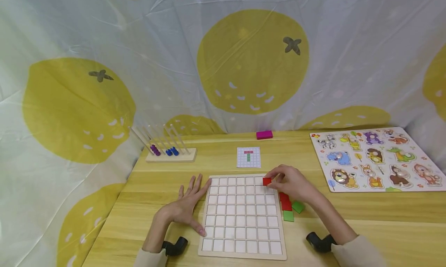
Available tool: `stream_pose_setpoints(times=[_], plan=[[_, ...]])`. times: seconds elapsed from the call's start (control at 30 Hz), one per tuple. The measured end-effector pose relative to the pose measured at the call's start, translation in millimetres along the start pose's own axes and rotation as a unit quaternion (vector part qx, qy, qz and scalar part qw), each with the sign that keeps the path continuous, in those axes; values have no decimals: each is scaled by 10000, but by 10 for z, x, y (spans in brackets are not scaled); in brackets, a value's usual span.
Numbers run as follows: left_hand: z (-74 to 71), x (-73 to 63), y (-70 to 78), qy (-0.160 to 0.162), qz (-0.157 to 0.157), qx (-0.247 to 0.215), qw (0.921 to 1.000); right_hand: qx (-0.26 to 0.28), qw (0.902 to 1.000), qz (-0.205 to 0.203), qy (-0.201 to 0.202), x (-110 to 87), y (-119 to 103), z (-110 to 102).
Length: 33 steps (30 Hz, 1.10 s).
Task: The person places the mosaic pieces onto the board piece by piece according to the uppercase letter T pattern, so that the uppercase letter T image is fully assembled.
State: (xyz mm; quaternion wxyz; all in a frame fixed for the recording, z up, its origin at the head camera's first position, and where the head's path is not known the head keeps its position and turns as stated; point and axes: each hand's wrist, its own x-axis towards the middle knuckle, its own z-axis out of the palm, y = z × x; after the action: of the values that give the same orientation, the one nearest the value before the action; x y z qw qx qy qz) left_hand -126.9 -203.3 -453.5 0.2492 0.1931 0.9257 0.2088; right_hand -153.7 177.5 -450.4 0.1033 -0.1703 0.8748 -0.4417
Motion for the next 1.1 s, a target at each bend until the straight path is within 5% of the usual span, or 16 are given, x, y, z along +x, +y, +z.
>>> stream_pose_setpoints(times=[0.43, 1.1], plan=[[-4, -12, 1, 34, -19, -18, 10000, 62, 9998, 204, 57, 230, -263, 460], [0, -2, -10, 26, 12, -30, 10000, -211, 9994, 181, 218, 285, -244, 561]])
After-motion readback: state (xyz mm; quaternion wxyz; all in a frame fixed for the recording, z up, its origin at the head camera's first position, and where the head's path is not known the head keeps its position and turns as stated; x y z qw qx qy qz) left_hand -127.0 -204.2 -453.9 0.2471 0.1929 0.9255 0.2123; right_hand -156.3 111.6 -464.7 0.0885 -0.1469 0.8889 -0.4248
